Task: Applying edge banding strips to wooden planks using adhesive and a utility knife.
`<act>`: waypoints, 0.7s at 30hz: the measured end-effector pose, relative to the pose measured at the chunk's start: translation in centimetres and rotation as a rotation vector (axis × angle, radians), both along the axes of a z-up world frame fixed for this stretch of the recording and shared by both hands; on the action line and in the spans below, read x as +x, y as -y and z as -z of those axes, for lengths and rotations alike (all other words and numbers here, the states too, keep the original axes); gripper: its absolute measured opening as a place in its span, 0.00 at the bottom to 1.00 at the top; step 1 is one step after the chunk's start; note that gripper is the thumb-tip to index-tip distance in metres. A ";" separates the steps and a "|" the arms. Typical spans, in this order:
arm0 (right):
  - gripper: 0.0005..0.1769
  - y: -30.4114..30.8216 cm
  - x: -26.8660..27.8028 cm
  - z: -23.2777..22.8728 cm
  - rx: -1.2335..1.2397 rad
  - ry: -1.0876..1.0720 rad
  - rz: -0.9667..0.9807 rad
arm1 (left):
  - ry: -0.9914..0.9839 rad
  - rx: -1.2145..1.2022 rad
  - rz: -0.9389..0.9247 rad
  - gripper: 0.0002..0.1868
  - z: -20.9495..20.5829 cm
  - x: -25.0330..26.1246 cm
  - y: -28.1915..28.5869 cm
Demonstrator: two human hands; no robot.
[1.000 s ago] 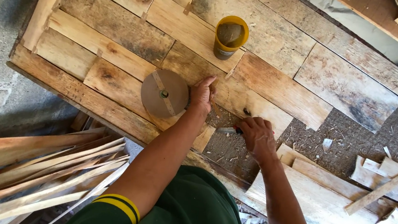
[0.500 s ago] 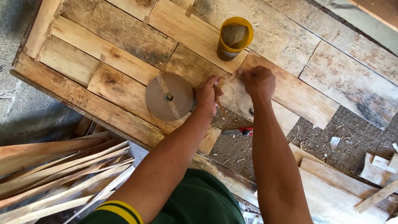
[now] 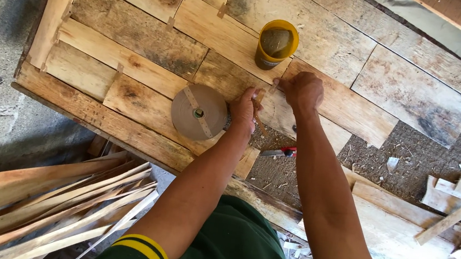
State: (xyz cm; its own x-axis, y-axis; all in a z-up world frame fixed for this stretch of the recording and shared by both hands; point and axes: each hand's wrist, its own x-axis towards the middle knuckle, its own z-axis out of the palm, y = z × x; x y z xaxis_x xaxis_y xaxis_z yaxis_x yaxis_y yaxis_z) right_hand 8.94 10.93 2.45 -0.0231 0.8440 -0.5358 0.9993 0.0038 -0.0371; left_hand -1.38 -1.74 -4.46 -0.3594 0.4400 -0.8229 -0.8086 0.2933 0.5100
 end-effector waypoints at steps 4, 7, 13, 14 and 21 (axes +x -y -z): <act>0.42 0.1 0.4 0.2 -0.024 0.051 -0.041 | 0.005 0.011 -0.006 0.15 -0.2 0.0 0.0; 0.34 0.3 1.5 1.8 -0.014 -0.095 0.076 | -0.001 -0.011 -0.008 0.15 -0.7 -0.1 -0.1; 0.29 3.0 0.6 -0.3 0.170 -0.369 0.135 | -0.009 0.042 -0.004 0.15 -0.3 -0.1 0.0; 0.30 3.4 0.4 -0.4 0.205 -0.361 0.104 | 0.004 0.055 -0.018 0.15 -0.2 -0.1 0.0; 0.32 5.7 1.4 0.1 0.415 -0.468 -0.112 | -0.007 0.016 0.040 0.21 -1.4 -0.4 -0.3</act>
State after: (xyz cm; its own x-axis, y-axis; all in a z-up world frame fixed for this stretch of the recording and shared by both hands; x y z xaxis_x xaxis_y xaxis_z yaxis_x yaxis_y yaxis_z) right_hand 10.34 5.21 2.35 -0.2759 0.9581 -0.0766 0.8704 0.2152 -0.4427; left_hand -1.82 -1.42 -3.07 -0.3466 0.4674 -0.8132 -0.7929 0.3172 0.5202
